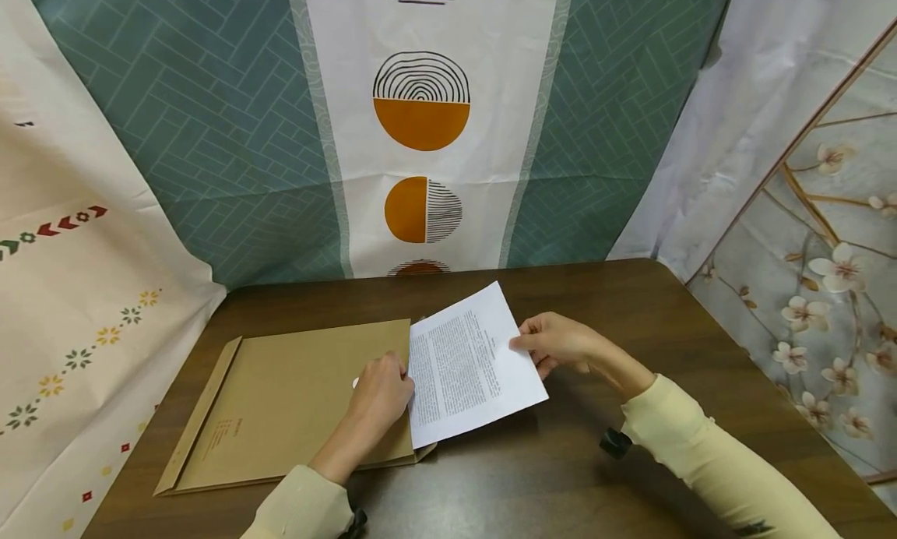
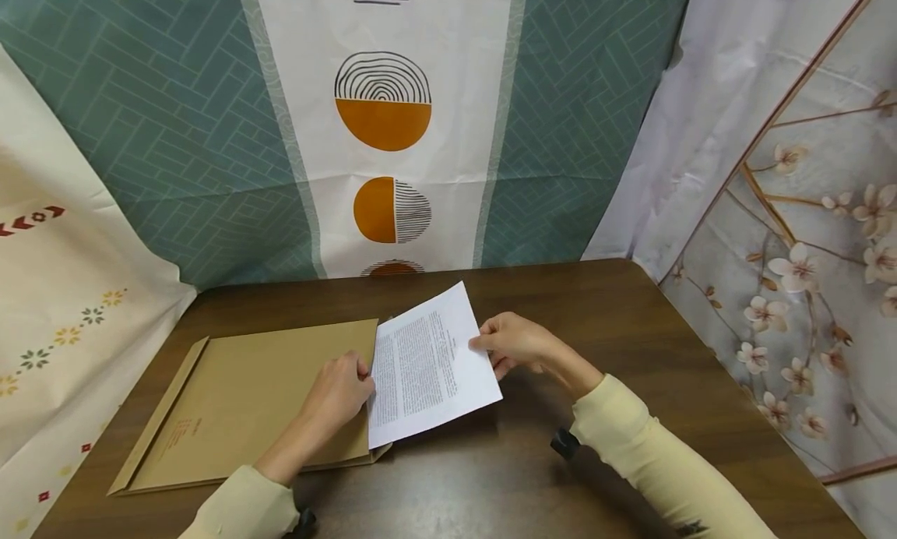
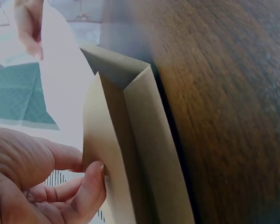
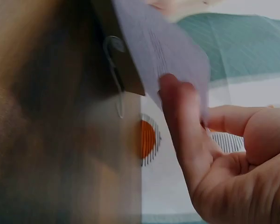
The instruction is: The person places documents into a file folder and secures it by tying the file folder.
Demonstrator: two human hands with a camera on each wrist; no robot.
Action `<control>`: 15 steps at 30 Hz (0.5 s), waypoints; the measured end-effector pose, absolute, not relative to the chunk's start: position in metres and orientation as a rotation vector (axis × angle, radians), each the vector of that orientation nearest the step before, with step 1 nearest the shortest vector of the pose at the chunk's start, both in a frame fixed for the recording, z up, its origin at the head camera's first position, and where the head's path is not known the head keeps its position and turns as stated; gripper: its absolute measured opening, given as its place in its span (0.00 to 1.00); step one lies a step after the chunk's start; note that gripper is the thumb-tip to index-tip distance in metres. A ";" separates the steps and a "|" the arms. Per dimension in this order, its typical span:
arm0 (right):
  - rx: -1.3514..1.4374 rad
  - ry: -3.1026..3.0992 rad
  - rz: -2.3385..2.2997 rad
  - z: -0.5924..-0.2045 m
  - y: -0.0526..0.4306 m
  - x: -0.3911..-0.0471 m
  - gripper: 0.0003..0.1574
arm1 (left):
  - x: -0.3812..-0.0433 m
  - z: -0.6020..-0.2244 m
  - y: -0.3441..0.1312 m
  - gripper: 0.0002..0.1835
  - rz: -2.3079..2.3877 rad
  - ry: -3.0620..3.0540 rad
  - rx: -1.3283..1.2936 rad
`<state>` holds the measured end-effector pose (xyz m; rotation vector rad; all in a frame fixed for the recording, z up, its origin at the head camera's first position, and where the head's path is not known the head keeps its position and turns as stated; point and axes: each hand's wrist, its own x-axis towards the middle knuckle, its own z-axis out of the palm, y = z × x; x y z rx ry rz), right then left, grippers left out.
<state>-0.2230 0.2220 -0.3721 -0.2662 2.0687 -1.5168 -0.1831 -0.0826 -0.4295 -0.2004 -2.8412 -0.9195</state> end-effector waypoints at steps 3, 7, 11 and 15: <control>-0.271 2.143 -1.434 -0.376 0.212 -0.217 0.13 | -0.183 -0.429 -0.082 0.03 -0.929 -2.833 -0.199; -0.290 2.157 -1.415 -0.379 0.200 -0.212 0.16 | -0.184 -0.429 -0.081 0.03 -0.956 -2.831 -0.184; -0.317 2.122 -1.446 -0.384 0.189 -0.210 0.15 | -0.184 -0.428 -0.082 0.03 -0.969 -2.832 -0.169; -0.323 2.092 -1.475 -0.388 0.177 -0.208 0.16 | -0.184 -0.427 -0.082 0.04 -0.963 -2.830 -0.159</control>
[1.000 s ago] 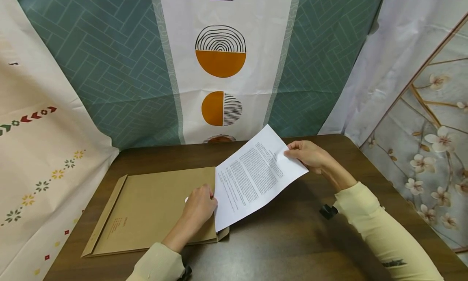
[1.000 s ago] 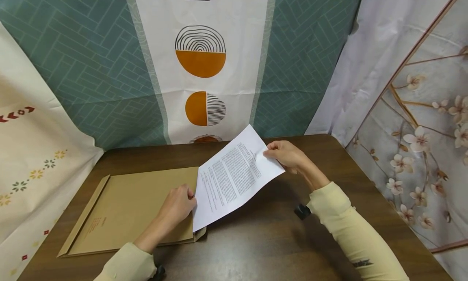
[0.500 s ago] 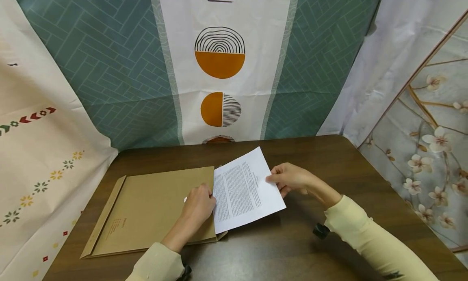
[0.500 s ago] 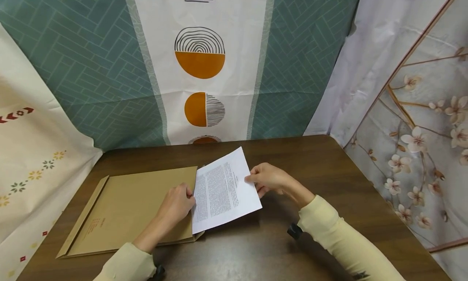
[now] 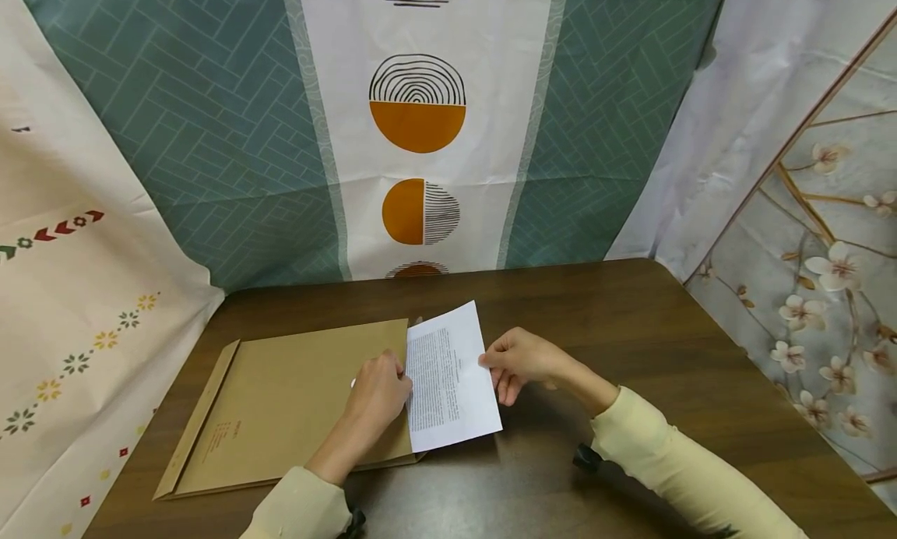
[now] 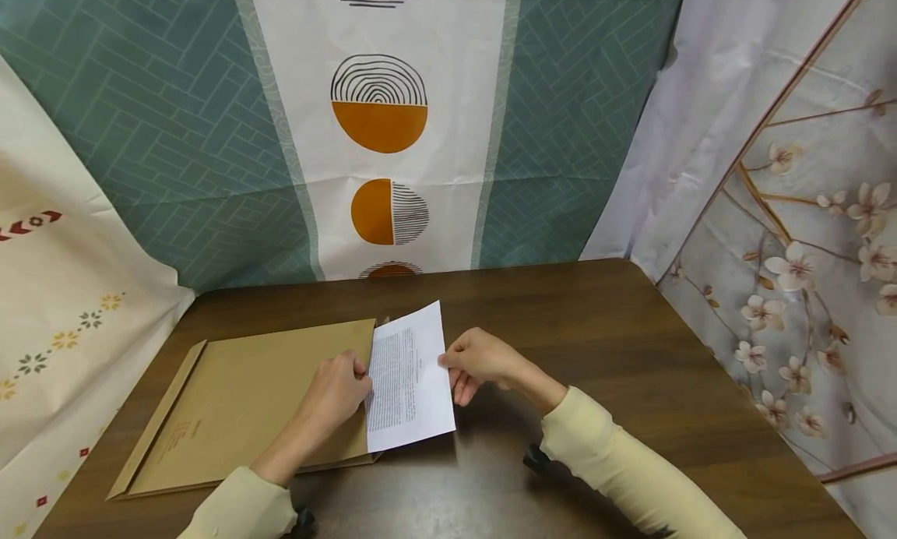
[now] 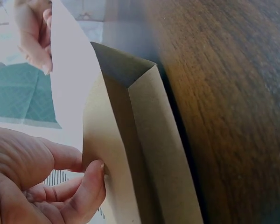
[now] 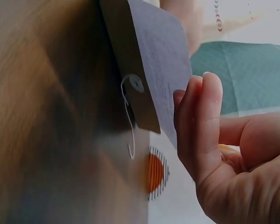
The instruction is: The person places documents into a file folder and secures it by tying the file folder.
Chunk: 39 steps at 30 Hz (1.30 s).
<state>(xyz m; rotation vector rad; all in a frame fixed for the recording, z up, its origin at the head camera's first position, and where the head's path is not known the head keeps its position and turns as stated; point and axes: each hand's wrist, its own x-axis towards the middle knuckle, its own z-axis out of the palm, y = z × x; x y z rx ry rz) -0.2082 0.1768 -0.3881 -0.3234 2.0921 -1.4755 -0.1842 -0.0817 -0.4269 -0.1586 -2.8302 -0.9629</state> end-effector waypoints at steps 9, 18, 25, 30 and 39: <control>-0.316 2.138 -1.621 -0.404 0.141 -0.205 0.10 | -0.185 -0.429 -0.081 0.12 -1.008 -2.829 -0.140; -0.361 2.216 -1.736 -0.412 0.111 -0.201 0.06 | -0.185 -0.426 -0.082 0.05 -0.971 -2.833 -0.140; -0.432 2.192 -1.792 -0.420 0.101 -0.204 0.11 | -0.186 -0.428 -0.083 0.06 -0.945 -2.806 -0.162; -0.388 2.132 -1.714 -0.424 0.102 -0.210 0.11 | -0.187 -0.427 -0.083 0.05 -0.944 -2.816 -0.150; -0.312 2.103 -1.573 -0.434 0.103 -0.219 0.12 | -0.186 -0.425 -0.084 0.04 -0.950 -2.836 -0.131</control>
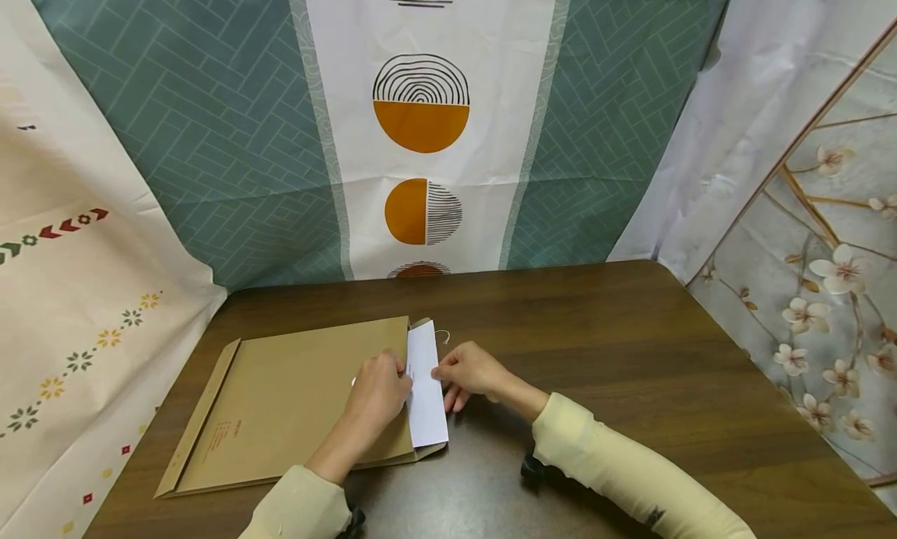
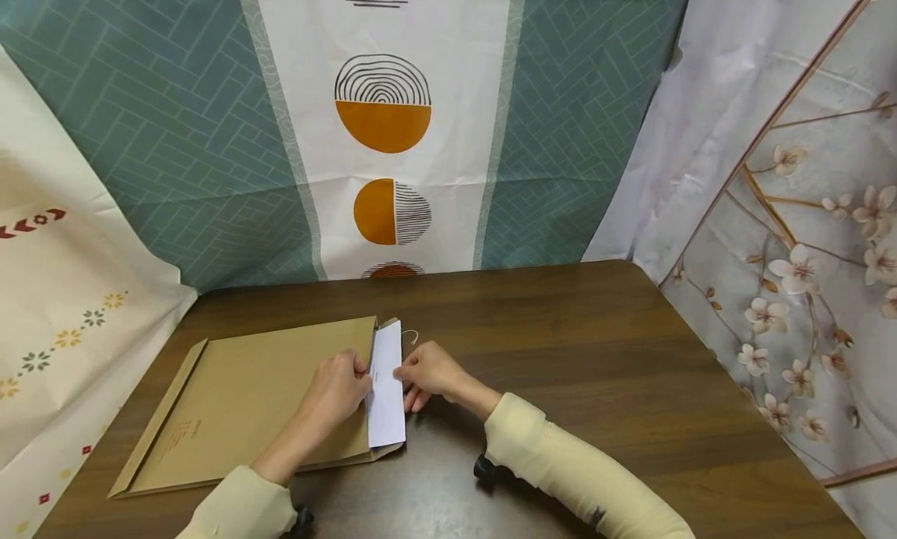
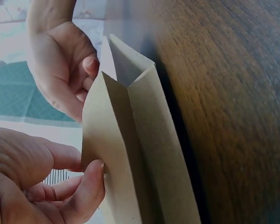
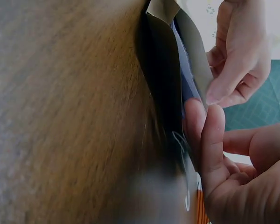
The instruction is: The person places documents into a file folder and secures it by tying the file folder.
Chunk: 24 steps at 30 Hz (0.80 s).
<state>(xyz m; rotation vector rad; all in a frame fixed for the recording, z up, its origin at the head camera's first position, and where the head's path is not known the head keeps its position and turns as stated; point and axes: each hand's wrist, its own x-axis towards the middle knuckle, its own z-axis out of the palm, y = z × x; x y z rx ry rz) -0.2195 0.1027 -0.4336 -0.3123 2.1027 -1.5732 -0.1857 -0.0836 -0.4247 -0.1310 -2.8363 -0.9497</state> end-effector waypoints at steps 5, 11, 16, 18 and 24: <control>-0.290 2.106 -1.521 -0.436 0.098 -0.219 0.16 | -0.185 -0.423 -0.083 0.04 -0.950 -2.834 -0.132; -0.267 2.118 -1.493 -0.436 0.088 -0.218 0.17 | -0.185 -0.423 -0.084 0.05 -0.942 -2.824 -0.145; -0.241 2.165 -1.538 -0.438 0.078 -0.218 0.13 | -0.184 -0.423 -0.084 0.06 -0.929 -2.805 -0.170; -0.223 2.201 -1.547 -0.438 0.074 -0.217 0.12 | -0.184 -0.423 -0.084 0.05 -0.930 -2.797 -0.180; -0.216 2.269 -1.487 -0.438 0.064 -0.215 0.14 | -0.185 -0.421 -0.085 0.05 -0.934 -2.798 -0.179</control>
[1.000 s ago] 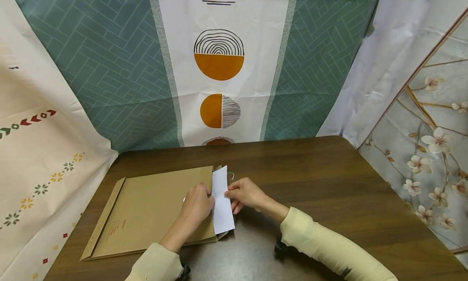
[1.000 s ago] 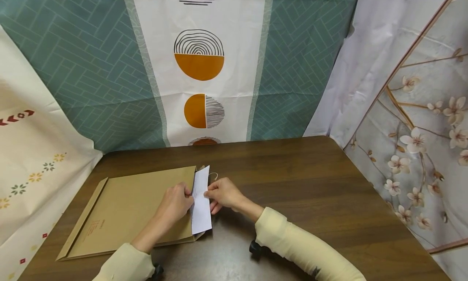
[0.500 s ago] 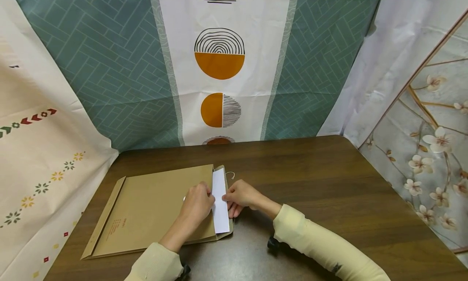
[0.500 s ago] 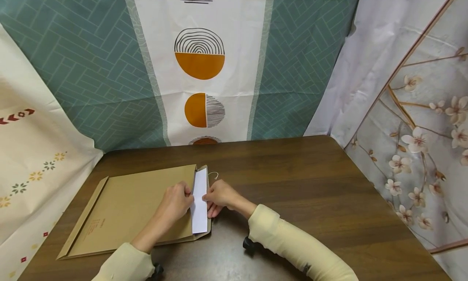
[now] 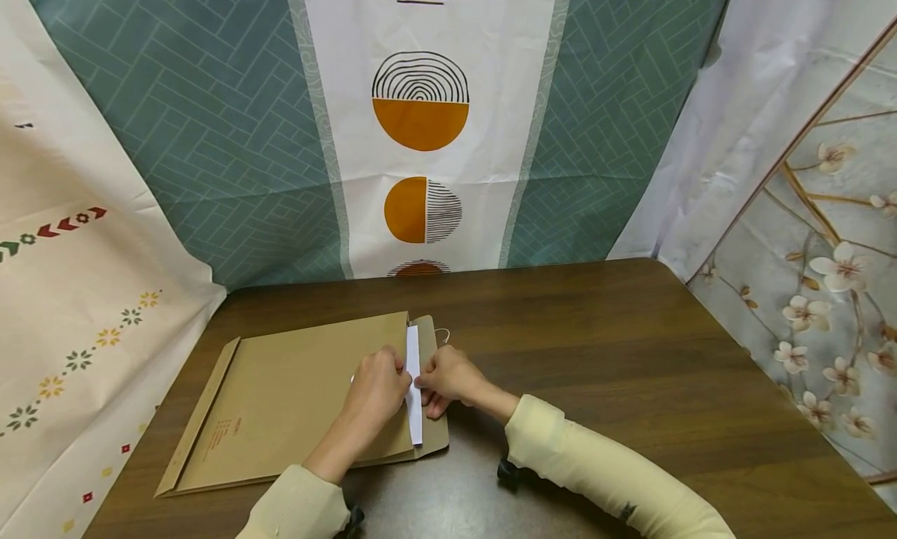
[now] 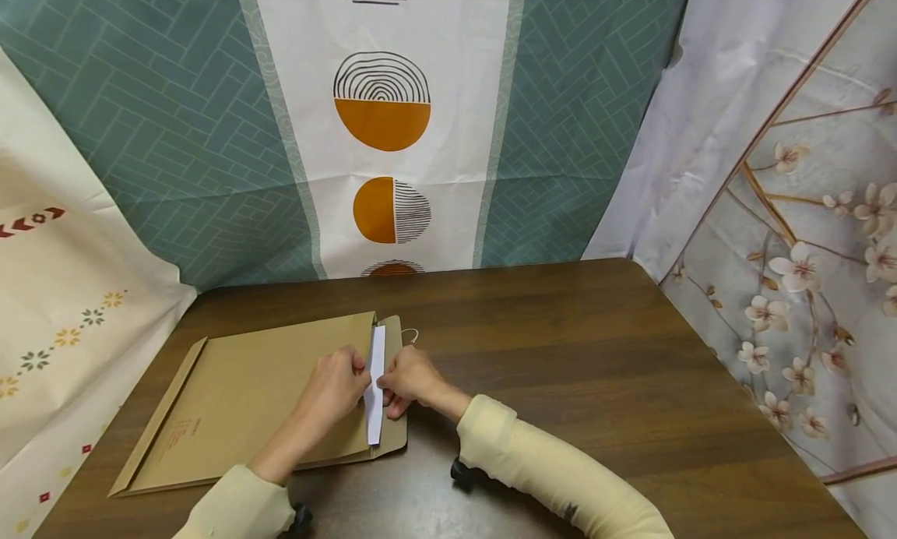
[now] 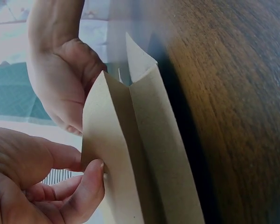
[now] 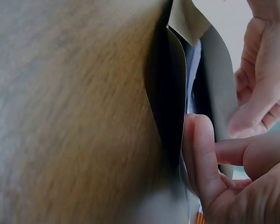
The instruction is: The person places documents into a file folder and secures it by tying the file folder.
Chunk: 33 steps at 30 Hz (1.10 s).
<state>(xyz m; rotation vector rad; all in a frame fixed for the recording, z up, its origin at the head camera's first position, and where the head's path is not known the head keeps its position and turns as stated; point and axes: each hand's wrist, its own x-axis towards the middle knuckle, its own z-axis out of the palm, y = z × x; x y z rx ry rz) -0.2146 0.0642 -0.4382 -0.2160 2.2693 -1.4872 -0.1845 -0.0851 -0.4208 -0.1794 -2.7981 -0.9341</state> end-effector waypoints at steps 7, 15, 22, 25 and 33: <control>-0.241 2.279 -1.498 -0.440 0.056 -0.215 0.13 | -0.184 -0.419 -0.086 0.06 -0.962 -2.800 -0.195; -0.261 2.327 -1.507 -0.441 0.053 -0.218 0.13 | -0.183 -0.419 -0.085 0.06 -0.943 -2.798 -0.201; -0.288 2.228 -1.549 -0.441 0.054 -0.223 0.12 | -0.185 -0.422 -0.086 0.06 -0.947 -2.812 -0.190; -0.314 2.230 -1.553 -0.440 0.060 -0.227 0.13 | -0.187 -0.424 -0.085 0.06 -0.968 -2.842 -0.181; -0.313 2.689 -1.448 -0.434 0.087 -0.253 0.08 | -0.190 -0.434 -0.085 0.08 -0.909 -2.871 -0.234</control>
